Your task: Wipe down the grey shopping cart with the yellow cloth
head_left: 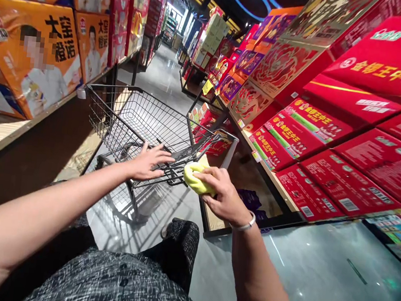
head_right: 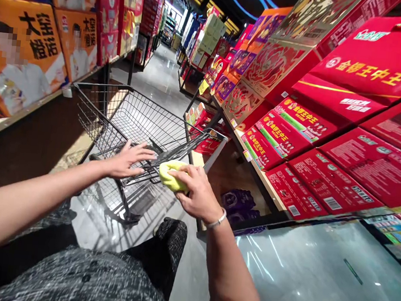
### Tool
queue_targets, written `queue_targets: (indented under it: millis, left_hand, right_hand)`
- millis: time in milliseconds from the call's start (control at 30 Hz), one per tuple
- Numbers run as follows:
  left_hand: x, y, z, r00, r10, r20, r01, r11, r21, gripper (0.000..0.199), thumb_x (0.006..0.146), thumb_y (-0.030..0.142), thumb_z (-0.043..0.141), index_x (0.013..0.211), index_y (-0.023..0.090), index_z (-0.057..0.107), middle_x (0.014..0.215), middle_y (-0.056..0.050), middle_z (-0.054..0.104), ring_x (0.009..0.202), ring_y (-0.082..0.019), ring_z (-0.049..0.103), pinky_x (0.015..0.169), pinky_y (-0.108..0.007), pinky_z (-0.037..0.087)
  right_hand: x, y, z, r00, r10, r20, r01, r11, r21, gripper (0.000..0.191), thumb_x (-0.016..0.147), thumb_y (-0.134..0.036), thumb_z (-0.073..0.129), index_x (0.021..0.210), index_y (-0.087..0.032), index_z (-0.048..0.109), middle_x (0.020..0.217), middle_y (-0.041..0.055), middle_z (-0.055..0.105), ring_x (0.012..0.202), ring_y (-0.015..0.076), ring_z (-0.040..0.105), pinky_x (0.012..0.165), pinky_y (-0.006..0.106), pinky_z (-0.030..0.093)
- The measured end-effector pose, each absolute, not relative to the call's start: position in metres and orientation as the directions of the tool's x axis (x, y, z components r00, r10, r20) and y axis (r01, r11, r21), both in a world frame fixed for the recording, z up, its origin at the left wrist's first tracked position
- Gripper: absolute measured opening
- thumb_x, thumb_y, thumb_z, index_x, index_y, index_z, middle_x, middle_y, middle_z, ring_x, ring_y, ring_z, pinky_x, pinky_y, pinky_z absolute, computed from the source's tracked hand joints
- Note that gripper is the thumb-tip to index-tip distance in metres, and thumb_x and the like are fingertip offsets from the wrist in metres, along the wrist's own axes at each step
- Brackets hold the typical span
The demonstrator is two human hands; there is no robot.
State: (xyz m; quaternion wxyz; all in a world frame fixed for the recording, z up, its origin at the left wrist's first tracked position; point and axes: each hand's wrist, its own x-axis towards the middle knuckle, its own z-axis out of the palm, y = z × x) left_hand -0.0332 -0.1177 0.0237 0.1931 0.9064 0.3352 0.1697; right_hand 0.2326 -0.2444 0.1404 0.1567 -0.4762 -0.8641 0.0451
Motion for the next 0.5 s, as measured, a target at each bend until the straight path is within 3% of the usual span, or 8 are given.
queue_targets:
  millis: [67, 133, 267, 400, 500]
  left_hand:
    - [-0.022, -0.134, 0.02, 0.706, 0.667, 0.239, 0.484, -0.701, 0.524, 0.058, 0.087, 0.049, 0.055, 0.142, 0.031, 0.048, 0.145, -0.007, 0.049, 0.148, -0.037, 0.016, 0.112, -0.071, -0.011]
    - [-0.017, -0.143, 0.014, 0.661, 0.697, 0.278, 0.457, -0.667, 0.588, 0.057, 0.088, 0.052, 0.054, 0.139, 0.027, 0.051, 0.144, -0.01, 0.05, 0.149, -0.038, 0.012, 0.114, -0.071, 0.001]
    - [-0.024, -0.144, 0.008, 0.601, 0.738, 0.307, 0.433, -0.623, 0.652, 0.05, 0.092, 0.059, 0.046, 0.126, 0.024, 0.058, 0.141, -0.01, 0.051, 0.15, -0.038, 0.003, 0.115, -0.07, 0.009]
    - [-0.039, -0.138, 0.006, 0.585, 0.744, 0.324, 0.381, -0.604, 0.7, 0.058, 0.095, 0.069, 0.03, 0.106, 0.023, 0.063, 0.128, -0.008, 0.061, 0.151, -0.034, 0.006, 0.119, -0.062, 0.009]
    - [-0.05, -0.132, 0.005, 0.548, 0.764, 0.34, 0.382, -0.59, 0.711, 0.073, 0.092, 0.076, 0.017, 0.1, 0.022, 0.065, 0.121, -0.007, 0.065, 0.15, -0.033, 0.013, 0.121, -0.058, 0.011]
  right_hand:
    - [0.223, -0.218, 0.142, -0.555, 0.813, 0.174, 0.766, 0.582, -0.275, 0.051, 0.083, -0.018, 0.062, 0.133, -0.027, 0.058, 0.121, 0.0048, 0.057, 0.108, 0.0202, 0.048, 0.099, 0.036, 0.041]
    - [0.214, -0.193, 0.142, -0.611, 0.785, 0.102, 0.745, 0.614, -0.261, 0.048, 0.086, -0.021, 0.061, 0.133, -0.026, 0.057, 0.117, 0.0047, 0.058, 0.106, 0.0195, 0.049, 0.099, 0.035, 0.04]
    - [0.196, -0.149, 0.141, -0.622, 0.783, 0.0, 0.782, 0.621, -0.053, 0.042, 0.088, -0.023, 0.06, 0.13, -0.025, 0.061, 0.116, 0.0056, 0.059, 0.104, 0.0201, 0.049, 0.097, 0.033, 0.038]
    - [0.201, -0.111, 0.152, -0.407, 0.913, -0.009, 0.901, 0.403, 0.157, 0.034, 0.087, -0.026, 0.058, 0.119, -0.027, 0.068, 0.113, 0.0068, 0.059, 0.098, 0.0215, 0.052, 0.086, 0.03, 0.041]
    - [0.218, -0.092, 0.164, -0.197, 0.979, 0.06, 0.961, 0.181, 0.209, 0.035, 0.086, -0.028, 0.056, 0.12, -0.026, 0.068, 0.112, 0.0083, 0.059, 0.093, 0.0217, 0.053, 0.08, 0.03, 0.042]
